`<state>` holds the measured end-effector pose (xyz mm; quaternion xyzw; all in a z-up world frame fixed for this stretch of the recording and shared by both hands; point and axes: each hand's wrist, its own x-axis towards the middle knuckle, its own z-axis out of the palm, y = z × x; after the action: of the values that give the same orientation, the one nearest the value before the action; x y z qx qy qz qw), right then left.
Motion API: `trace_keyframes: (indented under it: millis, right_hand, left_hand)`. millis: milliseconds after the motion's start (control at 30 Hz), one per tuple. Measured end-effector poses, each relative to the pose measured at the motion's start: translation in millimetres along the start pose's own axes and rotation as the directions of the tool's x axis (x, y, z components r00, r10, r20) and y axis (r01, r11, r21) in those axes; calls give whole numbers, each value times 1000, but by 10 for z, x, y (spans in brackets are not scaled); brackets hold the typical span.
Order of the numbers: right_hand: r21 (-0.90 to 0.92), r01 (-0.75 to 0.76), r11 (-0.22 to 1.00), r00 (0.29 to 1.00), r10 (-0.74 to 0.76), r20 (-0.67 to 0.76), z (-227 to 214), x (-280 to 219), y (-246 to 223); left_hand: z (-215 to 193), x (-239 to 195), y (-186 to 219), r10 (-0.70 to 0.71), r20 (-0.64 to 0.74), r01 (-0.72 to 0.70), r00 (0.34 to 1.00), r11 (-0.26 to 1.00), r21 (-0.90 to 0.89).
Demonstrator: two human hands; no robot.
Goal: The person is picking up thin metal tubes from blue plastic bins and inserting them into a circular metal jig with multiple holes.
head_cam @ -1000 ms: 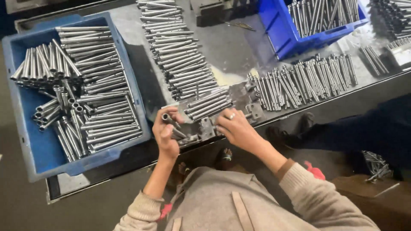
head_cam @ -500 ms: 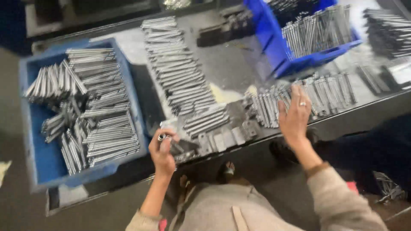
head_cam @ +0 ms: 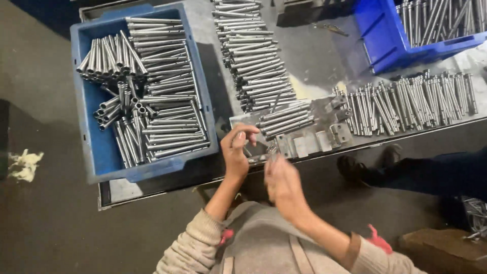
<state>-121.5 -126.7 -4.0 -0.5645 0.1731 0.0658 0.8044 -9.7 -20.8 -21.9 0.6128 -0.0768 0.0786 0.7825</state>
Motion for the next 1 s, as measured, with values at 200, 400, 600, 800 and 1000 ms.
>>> trace_keyframes:
  millis: [200, 400, 600, 800, 1000]
  right_hand:
    - [95, -480, 872, 877, 480, 24, 144, 13, 170]
    - [189, -420, 887, 907, 406, 110, 105, -21, 252]
    - [-655, 95, 750, 967, 86, 239, -169, -252, 30]
    - [-900, 435, 34, 685, -662, 306, -1050, 524, -189]
    - [-767, 642, 26, 717, -377, 587, -1265, 853, -335]
  left_hand:
    - [-59, -55, -186, -121, 47, 126, 992, 982, -141]
    - [-48, 21, -151, -77, 125, 108, 989, 958, -267]
    - [-16, 37, 85, 55, 215, -11, 975, 979, -202]
    - [-25, 31, -93, -15, 161, 20, 987, 999, -30]
    - [-67, 38, -251, -26, 107, 30, 994, 999, -34]
